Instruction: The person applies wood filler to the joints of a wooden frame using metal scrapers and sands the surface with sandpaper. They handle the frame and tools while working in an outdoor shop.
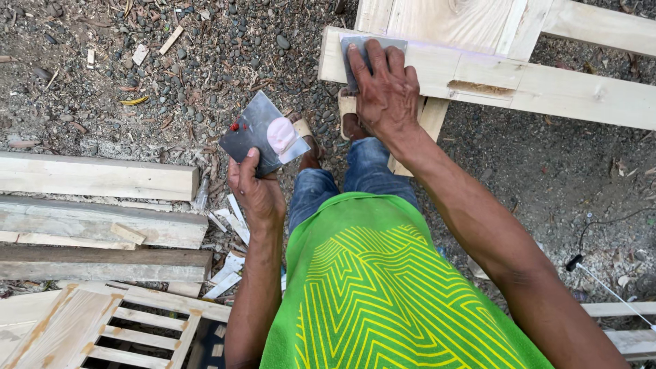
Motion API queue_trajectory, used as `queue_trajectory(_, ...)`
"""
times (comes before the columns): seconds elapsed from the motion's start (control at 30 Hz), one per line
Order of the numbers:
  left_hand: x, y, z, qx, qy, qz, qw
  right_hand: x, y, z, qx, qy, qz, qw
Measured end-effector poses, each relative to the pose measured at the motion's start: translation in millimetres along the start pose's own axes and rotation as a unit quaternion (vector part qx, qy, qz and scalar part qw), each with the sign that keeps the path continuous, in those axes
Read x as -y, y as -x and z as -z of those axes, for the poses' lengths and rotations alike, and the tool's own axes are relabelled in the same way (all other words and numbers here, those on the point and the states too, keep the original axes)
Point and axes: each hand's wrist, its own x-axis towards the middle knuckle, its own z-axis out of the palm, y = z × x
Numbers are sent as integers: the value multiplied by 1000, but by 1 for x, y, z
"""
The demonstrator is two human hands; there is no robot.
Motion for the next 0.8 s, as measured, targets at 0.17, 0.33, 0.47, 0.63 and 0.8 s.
queue_trajectory(0.17,-3,7,1,-7,-11,4,1000,2,8,-1,7,-17,2,1000)
queue_trajectory(0.33,-9,8,-3,-13,-13,13,1000,0,4,-1,32,-27,-62,997)
queue_trajectory(0.47,-9,6,2,-3,-8,13,1000,7,4,-17,-27,24,-35,999)
queue_trajectory(0.63,-13,7,-1,11,-4,7,1000,9,16,3,15,-17,-59,998)
queue_trajectory(0.8,-14,8,0,10,6,12,1000,3,2,5,37,-14,-65,997)
